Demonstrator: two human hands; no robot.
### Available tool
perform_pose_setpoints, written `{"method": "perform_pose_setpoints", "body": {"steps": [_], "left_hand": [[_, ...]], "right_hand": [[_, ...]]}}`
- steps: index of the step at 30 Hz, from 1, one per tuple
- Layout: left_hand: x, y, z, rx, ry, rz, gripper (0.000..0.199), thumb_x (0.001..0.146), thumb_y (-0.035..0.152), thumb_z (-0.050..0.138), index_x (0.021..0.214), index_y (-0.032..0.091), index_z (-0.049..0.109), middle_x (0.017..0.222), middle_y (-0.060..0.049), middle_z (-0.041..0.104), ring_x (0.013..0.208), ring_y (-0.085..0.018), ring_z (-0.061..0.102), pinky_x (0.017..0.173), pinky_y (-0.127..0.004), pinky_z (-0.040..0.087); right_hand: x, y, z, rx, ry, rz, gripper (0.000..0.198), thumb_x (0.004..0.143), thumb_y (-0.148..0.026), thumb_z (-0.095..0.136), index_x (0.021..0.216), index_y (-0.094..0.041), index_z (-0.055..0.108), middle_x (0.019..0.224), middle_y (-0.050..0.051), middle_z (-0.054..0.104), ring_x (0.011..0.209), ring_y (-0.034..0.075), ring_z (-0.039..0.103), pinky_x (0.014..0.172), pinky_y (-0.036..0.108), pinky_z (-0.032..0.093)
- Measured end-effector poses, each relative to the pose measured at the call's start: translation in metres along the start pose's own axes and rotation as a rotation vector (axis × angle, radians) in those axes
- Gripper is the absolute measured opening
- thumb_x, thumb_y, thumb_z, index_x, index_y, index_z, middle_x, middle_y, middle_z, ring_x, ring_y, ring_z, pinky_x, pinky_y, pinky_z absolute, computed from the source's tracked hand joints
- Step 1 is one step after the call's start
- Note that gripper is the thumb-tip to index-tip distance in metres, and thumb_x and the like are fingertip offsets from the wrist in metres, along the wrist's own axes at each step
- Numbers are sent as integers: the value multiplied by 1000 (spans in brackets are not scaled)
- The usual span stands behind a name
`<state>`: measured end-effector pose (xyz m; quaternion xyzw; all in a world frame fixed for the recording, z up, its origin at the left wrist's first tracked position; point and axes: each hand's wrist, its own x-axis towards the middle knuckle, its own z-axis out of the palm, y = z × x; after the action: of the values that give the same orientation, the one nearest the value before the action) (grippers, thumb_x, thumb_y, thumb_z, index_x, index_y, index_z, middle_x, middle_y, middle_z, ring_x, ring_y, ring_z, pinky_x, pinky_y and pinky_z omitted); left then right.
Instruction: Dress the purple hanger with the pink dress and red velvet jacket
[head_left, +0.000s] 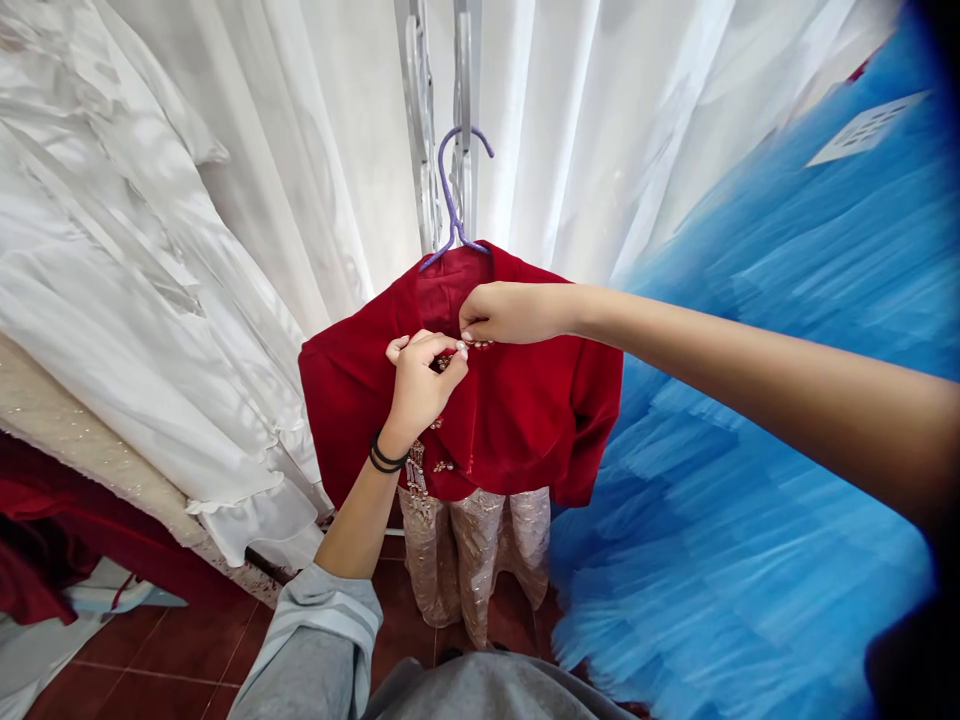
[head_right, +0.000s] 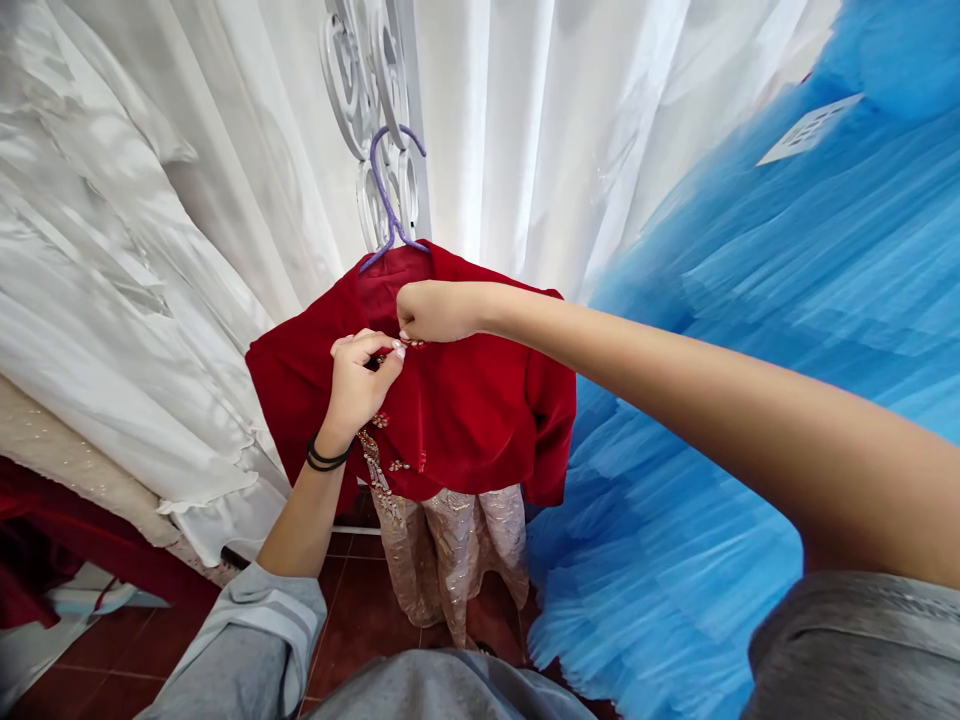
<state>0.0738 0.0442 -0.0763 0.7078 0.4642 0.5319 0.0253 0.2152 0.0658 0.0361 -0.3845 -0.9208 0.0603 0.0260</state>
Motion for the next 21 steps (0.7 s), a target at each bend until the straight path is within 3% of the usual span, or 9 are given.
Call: {"method": "perform_pose_setpoints", "body": {"steps": [5,8,12,14,18,21], "left_hand": [[-4,-9,-5,39,-70,24,17,91,32,54,89,25,69,96,-1,74,94,-20,62,106,-42,26],[-8,-11,-4,80,-61,67,18,94,33,51,95,25,67,107,-2,72,104,-20,61,107,-40,25],[-7,-5,-4,183,10,74,28,99,31,37,89,22,60,97,-4,70,98,-20,60,102,-40,27],[-4,-2,-8,183,-24,49,29,100,27,31,90,21,57,93,-4,68,91,-19,60,98,-41,29],[5,-2,-27,21,-185,12,20,95,21,37,102,22,56,101,-3,68,94,-17,61,95,-38,36],[12,-3,-35,-218,-169,-20,13,91,28,51,97,20,60,98,-4,69,90,-17,63,84,-32,47]], "right_hand": [[-10,3,7,42,173,-23,22,85,-6,51,71,-13,65,77,5,68,68,13,55,67,28,39],[-15,5,20,72,355,-85,20,87,-9,48,77,-13,65,79,5,67,73,14,56,72,28,40],[-19,6,45,124,597,-148,19,90,-13,46,80,-14,61,79,5,66,79,16,54,78,30,41],[-20,6,56,165,715,-173,19,92,-16,46,80,-15,61,79,6,66,82,17,55,81,31,43],[-21,9,74,302,920,-217,15,92,-20,48,90,-16,62,88,7,67,88,18,58,83,33,46],[-18,12,80,464,996,-234,20,91,-21,50,109,-18,58,92,5,66,86,16,61,82,33,49]]}}
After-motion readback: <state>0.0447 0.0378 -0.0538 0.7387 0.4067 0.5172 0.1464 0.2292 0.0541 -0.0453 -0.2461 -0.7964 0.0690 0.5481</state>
